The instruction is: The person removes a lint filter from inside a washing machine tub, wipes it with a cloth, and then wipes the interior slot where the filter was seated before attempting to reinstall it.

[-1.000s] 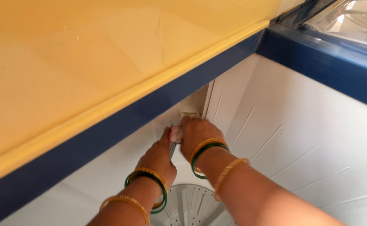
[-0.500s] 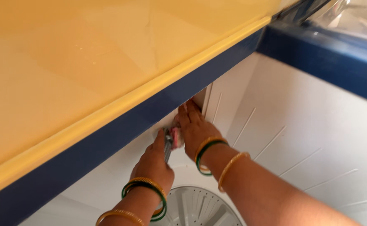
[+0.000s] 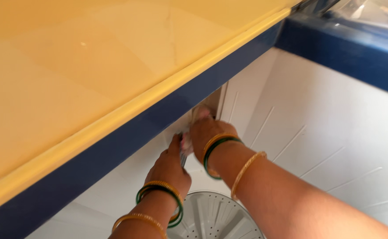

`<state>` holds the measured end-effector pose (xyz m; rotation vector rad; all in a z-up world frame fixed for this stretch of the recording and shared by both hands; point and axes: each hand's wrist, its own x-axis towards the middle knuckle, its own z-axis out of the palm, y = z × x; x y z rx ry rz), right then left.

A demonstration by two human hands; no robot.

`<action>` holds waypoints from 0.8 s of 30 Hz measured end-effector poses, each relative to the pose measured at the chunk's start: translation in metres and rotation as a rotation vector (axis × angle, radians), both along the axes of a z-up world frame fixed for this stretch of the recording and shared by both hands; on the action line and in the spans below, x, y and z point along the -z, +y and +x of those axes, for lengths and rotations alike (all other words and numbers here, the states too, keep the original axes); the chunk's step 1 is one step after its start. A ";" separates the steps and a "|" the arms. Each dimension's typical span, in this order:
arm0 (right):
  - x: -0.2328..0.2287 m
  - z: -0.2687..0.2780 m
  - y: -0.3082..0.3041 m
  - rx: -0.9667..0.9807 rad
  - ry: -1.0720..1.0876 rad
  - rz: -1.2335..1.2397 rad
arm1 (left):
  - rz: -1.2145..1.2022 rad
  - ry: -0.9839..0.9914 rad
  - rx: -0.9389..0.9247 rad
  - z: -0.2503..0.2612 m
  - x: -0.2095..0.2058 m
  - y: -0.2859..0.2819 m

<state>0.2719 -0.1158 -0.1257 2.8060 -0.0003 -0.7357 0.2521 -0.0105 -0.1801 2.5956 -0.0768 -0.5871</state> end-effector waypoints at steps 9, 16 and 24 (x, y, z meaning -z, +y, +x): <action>0.066 -0.057 -0.085 0.372 0.193 0.332 | 0.121 0.090 0.131 -0.012 0.043 -0.009; 0.089 -0.070 -0.091 0.656 -0.074 0.579 | 0.063 0.177 0.060 -0.013 0.050 -0.019; 0.104 -0.072 -0.050 0.736 -0.163 0.896 | -0.314 0.277 -0.218 0.009 0.086 -0.022</action>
